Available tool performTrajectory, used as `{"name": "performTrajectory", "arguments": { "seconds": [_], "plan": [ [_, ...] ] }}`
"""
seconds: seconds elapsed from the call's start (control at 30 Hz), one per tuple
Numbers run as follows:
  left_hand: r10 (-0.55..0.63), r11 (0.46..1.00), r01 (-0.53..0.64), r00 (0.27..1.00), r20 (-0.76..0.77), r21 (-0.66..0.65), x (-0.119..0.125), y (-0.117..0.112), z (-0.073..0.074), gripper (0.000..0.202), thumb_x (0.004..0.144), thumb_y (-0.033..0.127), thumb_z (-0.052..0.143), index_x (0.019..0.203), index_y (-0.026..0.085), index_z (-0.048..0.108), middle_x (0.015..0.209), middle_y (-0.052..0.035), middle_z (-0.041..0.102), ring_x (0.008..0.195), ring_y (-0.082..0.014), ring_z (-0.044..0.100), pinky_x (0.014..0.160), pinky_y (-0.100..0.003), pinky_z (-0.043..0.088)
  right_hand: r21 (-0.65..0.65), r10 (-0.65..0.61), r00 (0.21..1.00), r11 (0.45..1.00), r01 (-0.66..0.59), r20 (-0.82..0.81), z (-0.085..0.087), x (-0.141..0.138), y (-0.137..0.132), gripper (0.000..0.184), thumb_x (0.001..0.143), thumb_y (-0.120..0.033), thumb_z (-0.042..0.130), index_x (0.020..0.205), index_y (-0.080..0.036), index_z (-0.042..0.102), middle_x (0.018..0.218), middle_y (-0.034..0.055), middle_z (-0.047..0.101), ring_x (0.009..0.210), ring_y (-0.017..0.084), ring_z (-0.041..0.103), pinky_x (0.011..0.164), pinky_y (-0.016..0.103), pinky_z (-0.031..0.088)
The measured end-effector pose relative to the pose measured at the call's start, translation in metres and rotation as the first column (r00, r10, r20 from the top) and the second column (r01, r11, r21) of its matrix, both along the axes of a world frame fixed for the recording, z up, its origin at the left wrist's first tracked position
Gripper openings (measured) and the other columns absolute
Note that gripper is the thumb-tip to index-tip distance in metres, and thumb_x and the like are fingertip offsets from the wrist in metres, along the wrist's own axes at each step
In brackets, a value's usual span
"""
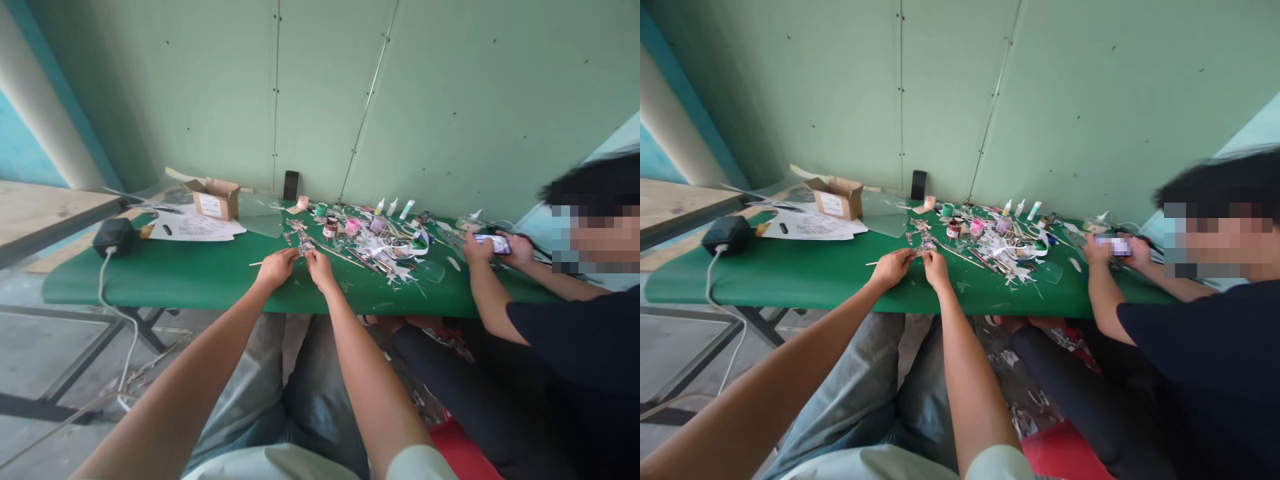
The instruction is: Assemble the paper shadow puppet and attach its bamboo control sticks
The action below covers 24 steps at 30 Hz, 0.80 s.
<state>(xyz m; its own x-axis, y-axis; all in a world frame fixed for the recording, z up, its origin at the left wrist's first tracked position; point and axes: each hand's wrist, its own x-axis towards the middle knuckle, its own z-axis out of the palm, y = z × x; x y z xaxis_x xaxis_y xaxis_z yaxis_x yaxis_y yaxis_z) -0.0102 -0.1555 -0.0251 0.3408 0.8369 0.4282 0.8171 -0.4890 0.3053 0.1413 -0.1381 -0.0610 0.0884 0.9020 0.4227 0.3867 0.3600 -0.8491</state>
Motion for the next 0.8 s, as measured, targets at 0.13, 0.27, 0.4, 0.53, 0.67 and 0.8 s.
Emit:
{"name": "performTrajectory", "arguments": {
  "seconds": [0.13, 0.27, 0.4, 0.53, 0.67, 0.8],
  "plan": [
    [0.007, 1.0, -0.007, 1.0, -0.004, -0.01, 0.0003, -0.0003, 0.0002, 0.028, 0.096, 0.025, 0.044, 0.112, 0.025, 0.066, 0.117, -0.0047, 0.071, 0.102, -0.0234, 0.067, 0.08, -0.029, 0.05, 0.003, 0.001, 1.0, 1.0, -0.001, 0.008, 0.0008, 0.0006, -0.0003, 0.039, 0.091, -0.049, 0.045, 0.061, -0.024, 0.046, 0.05, -0.0022, 0.046, 0.054, 0.018, 0.048, 0.055, 0.027, 0.036],
    [0.018, 1.0, -0.018, 1.0, -0.008, -0.02, 0.0007, -0.0013, 0.0013, 0.028, 0.097, 0.026, 0.043, 0.112, 0.025, 0.066, 0.118, -0.0046, 0.071, 0.102, -0.0229, 0.068, 0.08, -0.028, 0.049, 0.009, 0.0, 1.0, 1.0, 0.0, 0.012, 0.001, 0.0012, 0.0, 0.039, 0.091, -0.048, 0.046, 0.061, -0.024, 0.046, 0.05, -0.0019, 0.047, 0.055, 0.018, 0.049, 0.056, 0.028, 0.037],
    [0.025, 0.999, -0.025, 1.0, -0.012, -0.026, 0.0012, -0.0023, 0.0025, 0.028, 0.097, 0.026, 0.043, 0.113, 0.024, 0.066, 0.118, -0.0052, 0.071, 0.102, -0.0232, 0.068, 0.079, -0.028, 0.049, 0.013, -0.002, 1.0, 1.0, 0.001, 0.009, 0.0003, 0.001, 0.0004, 0.038, 0.091, -0.047, 0.046, 0.061, -0.024, 0.047, 0.05, -0.0015, 0.048, 0.055, 0.018, 0.05, 0.056, 0.028, 0.038],
    [0.017, 0.999, -0.018, 1.0, -0.016, -0.028, 0.0013, -0.0028, 0.0031, 0.027, 0.097, 0.026, 0.043, 0.113, 0.024, 0.065, 0.118, -0.0048, 0.071, 0.103, -0.023, 0.068, 0.079, -0.028, 0.049, 0.018, -0.008, 1.0, 1.0, 0.008, -0.003, -0.0016, 0.0006, 0.0013, 0.037, 0.091, -0.048, 0.044, 0.063, -0.024, 0.048, 0.051, -0.0019, 0.048, 0.054, 0.018, 0.048, 0.055, 0.028, 0.037],
    [0.017, 0.999, -0.017, 1.0, -0.018, -0.028, 0.0014, -0.003, 0.0029, 0.027, 0.097, 0.026, 0.043, 0.113, 0.023, 0.066, 0.118, -0.0053, 0.071, 0.101, -0.0227, 0.068, 0.078, -0.028, 0.049, 0.019, -0.016, 1.0, 1.0, 0.016, -0.013, -0.0039, 0.0002, 0.0031, 0.039, 0.092, -0.051, 0.042, 0.066, -0.023, 0.049, 0.052, -0.0025, 0.048, 0.052, 0.017, 0.046, 0.054, 0.027, 0.037],
    [0.018, 0.999, -0.019, 1.0, -0.019, -0.027, 0.0014, -0.0029, 0.0028, 0.027, 0.097, 0.026, 0.044, 0.112, 0.023, 0.066, 0.115, -0.0053, 0.071, 0.099, -0.0224, 0.068, 0.077, -0.027, 0.049, 0.017, -0.014, 1.0, 1.0, 0.014, -0.01, -0.0049, -0.0004, 0.0041, 0.038, 0.092, -0.05, 0.041, 0.066, -0.023, 0.049, 0.052, -0.0025, 0.047, 0.052, 0.017, 0.045, 0.054, 0.027, 0.037]
  ]
}}
